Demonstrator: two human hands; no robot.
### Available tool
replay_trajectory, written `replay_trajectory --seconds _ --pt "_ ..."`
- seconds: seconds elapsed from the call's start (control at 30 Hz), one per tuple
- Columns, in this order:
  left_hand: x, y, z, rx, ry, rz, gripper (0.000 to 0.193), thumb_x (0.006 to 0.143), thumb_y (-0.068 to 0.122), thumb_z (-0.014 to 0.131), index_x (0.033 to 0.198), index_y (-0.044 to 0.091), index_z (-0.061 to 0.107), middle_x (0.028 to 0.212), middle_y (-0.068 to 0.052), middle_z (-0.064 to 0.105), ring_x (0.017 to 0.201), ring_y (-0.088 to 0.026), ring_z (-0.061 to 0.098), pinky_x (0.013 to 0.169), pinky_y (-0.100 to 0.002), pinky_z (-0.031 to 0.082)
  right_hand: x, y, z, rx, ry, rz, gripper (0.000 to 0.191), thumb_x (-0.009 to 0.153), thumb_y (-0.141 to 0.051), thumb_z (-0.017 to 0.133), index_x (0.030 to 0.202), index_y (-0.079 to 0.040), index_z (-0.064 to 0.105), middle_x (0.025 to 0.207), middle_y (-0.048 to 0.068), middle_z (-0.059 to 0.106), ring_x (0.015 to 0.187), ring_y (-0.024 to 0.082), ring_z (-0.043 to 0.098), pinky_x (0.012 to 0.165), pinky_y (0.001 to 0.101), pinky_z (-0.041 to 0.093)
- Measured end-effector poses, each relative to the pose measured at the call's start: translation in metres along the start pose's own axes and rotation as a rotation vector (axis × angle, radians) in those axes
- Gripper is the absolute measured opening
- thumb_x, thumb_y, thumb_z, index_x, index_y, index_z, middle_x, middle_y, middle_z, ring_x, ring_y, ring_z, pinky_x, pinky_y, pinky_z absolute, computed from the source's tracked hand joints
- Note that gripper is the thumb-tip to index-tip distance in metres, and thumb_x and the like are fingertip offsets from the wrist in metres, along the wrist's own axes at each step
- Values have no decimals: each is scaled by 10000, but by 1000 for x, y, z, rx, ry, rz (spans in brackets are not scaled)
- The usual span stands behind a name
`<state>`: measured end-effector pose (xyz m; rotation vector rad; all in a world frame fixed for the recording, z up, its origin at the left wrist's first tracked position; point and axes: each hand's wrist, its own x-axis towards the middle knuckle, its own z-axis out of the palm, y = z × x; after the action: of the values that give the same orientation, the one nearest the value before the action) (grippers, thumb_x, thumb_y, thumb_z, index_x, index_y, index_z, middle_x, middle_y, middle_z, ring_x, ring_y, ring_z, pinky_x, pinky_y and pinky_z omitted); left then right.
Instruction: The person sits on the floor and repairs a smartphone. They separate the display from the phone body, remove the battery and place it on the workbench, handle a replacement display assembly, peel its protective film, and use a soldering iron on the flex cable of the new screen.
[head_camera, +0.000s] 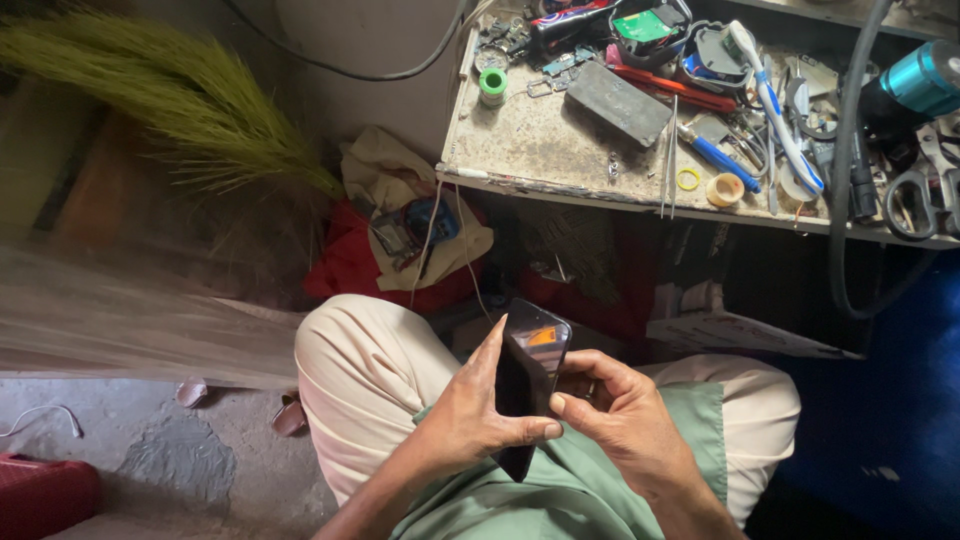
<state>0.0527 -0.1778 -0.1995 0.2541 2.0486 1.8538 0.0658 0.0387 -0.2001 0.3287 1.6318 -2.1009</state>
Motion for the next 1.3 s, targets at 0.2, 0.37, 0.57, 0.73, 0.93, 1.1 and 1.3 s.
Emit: replay_trajectory --seconds 0.2,0.37,0.57,0.73,0.93,1.1,1.3 --pt "1 4 1 -13 13 -23 1233 644 366 929 1604 22 238 1457 -182 562 1386 -280 550 1142 -366 426 1 6 -7 11 -40 -19 348 869 63 723 1214 20 704 1000 59 733 878 104 658 794 266 565" --pt "18 6 12 111 114 -58 1267 625 366 964 1563 -3 196 1455 -207 494 1379 -290 499 1124 -374 404 14 -3 -22 67 -36 -49 393 907 28 722 1298 27 685 1025 89 724 878 133 671 789 303 565" --pt "25 -9 13 -272 85 12 732 879 141 753 1510 -9 414 1361 -159 613 1237 -227 618 1040 -354 506 20 -23 -25 236 -85 125 436 902 -89 641 1332 -19 608 1130 114 739 937 235 750 799 445 644" --pt "24 -22 13 -639 53 -49 560 945 6 666 1462 -8 451 1266 -118 646 1114 -142 646 963 -303 544 23 -17 -24 159 -40 59 515 892 -48 667 1400 -29 588 1181 80 727 982 173 716 832 387 612" --pt "31 -21 5 -701 160 -23 503 943 14 662 1410 -9 475 1197 -109 679 1058 -153 660 922 -308 553 21 5 -16 78 -105 23 427 906 -31 702 1328 15 652 1124 88 743 980 150 710 846 337 614" --pt "33 -12 -7 -667 176 61 475 953 15 666 1392 -26 488 1240 -96 676 1097 -141 653 958 -303 544 20 6 -3 129 -101 38 291 912 -42 706 1191 41 703 1048 107 762 906 174 719 788 377 634" --pt "24 3 -14 -686 178 93 473 953 21 673 1392 -20 503 1259 -95 670 1112 -130 644 976 -294 536 15 -2 10 157 -56 7 268 896 -16 705 1159 37 703 1051 100 764 933 143 710 841 324 597"
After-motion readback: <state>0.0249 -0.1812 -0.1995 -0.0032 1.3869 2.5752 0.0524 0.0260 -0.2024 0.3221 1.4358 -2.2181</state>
